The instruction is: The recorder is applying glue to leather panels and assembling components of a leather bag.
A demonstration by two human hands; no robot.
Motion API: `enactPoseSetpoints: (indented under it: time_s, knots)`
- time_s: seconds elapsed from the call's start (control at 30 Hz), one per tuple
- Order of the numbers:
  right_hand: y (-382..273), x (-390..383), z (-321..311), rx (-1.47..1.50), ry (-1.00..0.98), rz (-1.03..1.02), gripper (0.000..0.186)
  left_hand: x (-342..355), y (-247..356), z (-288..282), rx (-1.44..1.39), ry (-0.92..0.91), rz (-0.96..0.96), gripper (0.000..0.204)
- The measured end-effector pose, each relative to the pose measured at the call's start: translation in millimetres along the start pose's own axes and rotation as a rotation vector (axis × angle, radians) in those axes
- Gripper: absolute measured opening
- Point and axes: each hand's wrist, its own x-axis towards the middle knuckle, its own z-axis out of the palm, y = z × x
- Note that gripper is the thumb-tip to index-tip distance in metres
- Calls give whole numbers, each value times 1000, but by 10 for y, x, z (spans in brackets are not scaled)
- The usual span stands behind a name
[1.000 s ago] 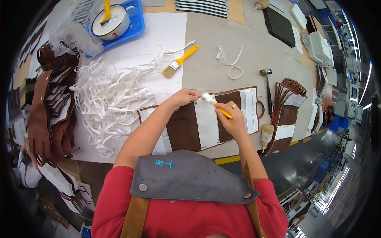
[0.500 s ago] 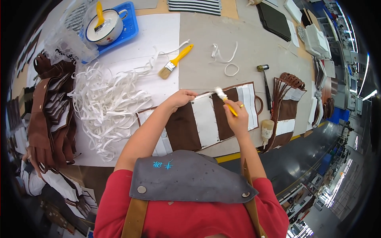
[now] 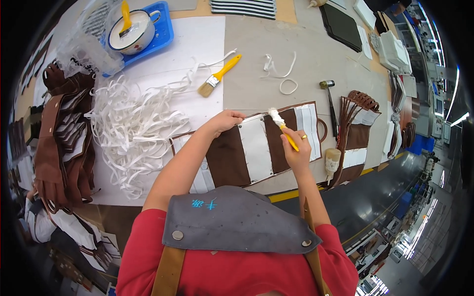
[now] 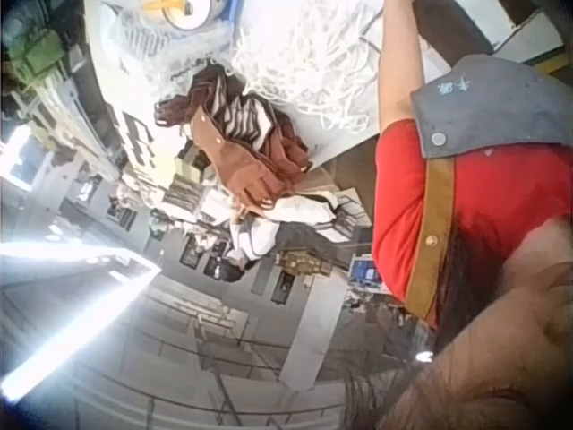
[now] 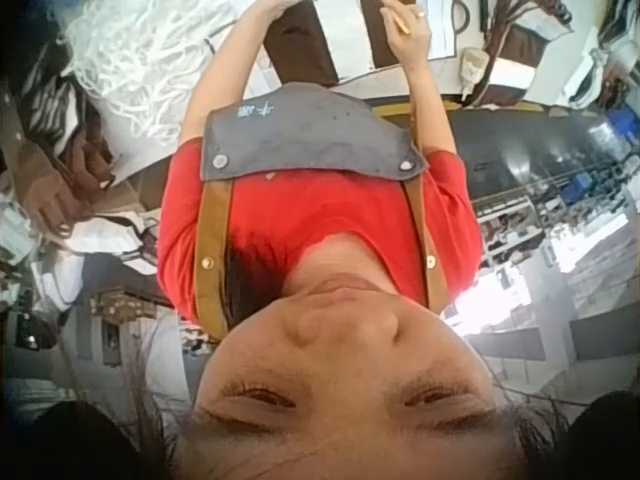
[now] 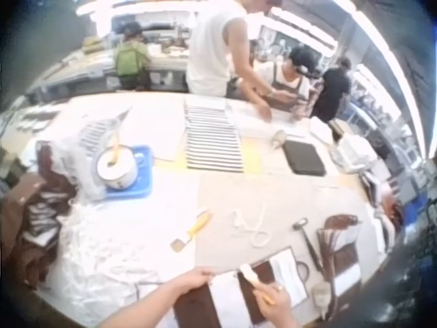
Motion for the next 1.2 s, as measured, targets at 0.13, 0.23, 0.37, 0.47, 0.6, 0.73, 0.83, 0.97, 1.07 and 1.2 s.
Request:
enactPoseSetpoints:
  time_s: [0.13,0.23,0.37,0.47,0.6,0.73,0.83,0.97,1.07,1.2]
  knots:
    - [-187,-44,131,88,-84,-80,19,-42,32,-25,-29,-56,47,23]
    - [-204,-42,179,98,-160,-75,19,-41,18,-48,-61,-63,76,22]
    - [-59,34,88,-11,-96,2,18,-66,42,-54,-85,-71,54,22]
    - [-140,42,89,24,-115,-42,18,-18,11,-64,-97,-85,77,22]
    - [-121,-10,167,81,-227,-81,18,-18,5,-67,-73,-63,85,22]
    - [78,37,44,8,-117,-6,19,-25,34,-48,-15,-73,60,23]
    - [-4,23,41,26,-98,-87,19,2,11,-47,-6,-83,59,25]
    - [20,14,86,-88,-60,-19,20,35,-32,-56,-19,-76,27,25]
    - [-53,55,39,-8,-23,-27,20,-11,-3,-52,-46,-86,26,24]
    - [-239,6,178,22,-277,-166,19,-45,23,-59,-8,-18,58,23]
